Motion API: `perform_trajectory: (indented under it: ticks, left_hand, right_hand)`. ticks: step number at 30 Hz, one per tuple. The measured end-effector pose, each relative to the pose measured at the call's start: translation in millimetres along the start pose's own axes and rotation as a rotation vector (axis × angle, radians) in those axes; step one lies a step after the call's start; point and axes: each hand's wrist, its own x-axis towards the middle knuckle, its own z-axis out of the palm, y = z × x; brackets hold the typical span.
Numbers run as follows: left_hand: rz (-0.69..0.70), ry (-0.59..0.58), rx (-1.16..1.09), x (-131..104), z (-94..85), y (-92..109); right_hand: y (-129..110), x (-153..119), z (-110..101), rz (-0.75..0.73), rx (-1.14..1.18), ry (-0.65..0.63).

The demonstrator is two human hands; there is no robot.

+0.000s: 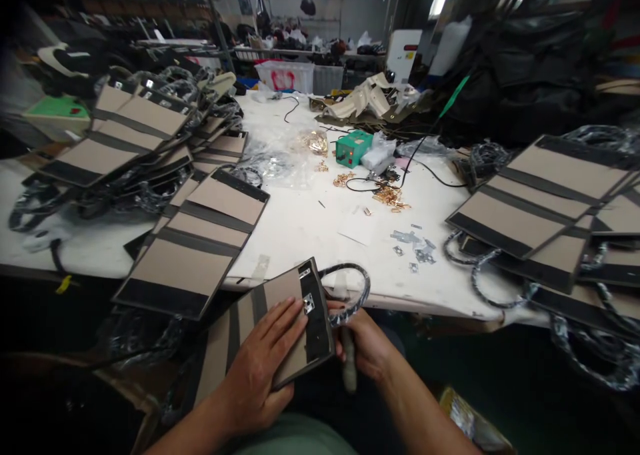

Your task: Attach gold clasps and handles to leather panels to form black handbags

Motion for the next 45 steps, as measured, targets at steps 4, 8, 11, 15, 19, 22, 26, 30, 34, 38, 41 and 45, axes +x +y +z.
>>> perform_trajectory:
  ticks: [4, 8, 11, 15, 19, 22, 26, 30, 34, 38, 41, 45]
  left_hand:
    - [0.032, 0.003, 0.002, -5.5, -2.1, -1.8]
    - [0.076, 0.008, -0.012, -10.4, -3.8, -4.1]
    - [0.095, 0.024, -0.025, -13.0, -4.6, -6.5]
    - [0.115, 0.041, -0.031, -17.9, -6.0, -10.1]
    - [0.108, 0.038, -0.011, -14.9, -2.9, -10.2]
    - [0.018, -0.012, 0.022, -1.4, 8.2, -6.4]
    - [-0.092, -0.053, 0.057, 15.3, 25.9, -0.9]
    - [-0.141, -0.081, 0.048, 20.2, 28.8, 1.2]
    - [-0.162, -0.144, 0.054, 27.3, 23.9, 2.1]
    - [-0.166, -0.184, 0.079, 34.5, 20.5, 3.2]
    - [-0.162, -0.217, 0.106, 37.6, 13.6, 6.1]
    - [-0.168, -0.256, 0.155, 46.1, 5.2, 12.7]
  right_hand:
    - [-27.2, 10.7, 16.6, 0.010, 0.045, -0.009]
    - [-49.1, 18.3, 19.4, 0.135, 0.051, -0.117]
    - [-57.5, 21.0, 21.5, 0.085, -0.042, -0.165]
    - [-65.5, 25.9, 28.4, -0.058, -0.232, -0.244]
    - [-74.5, 37.7, 29.2, -0.125, -0.452, -0.230]
    - [-77.4, 46.1, 20.2, -0.084, -0.446, -0.110]
    - [-79.4, 40.1, -1.3, -0.114, -0.327, 0.184]
    - [-74.2, 9.5, -23.8, -0.118, -0.191, 0.388]
    - [-37.0, -20.8, -34.6, -0.091, -0.234, 0.251]
    - [3.9, -24.5, -28.6, -0.004, -0.425, 0.146]
    - [10.8, -19.1, -19.0, -0.060, -0.518, 0.213]
    - [-0.1, -14.7, -12.3, -0.099, -0.468, 0.261]
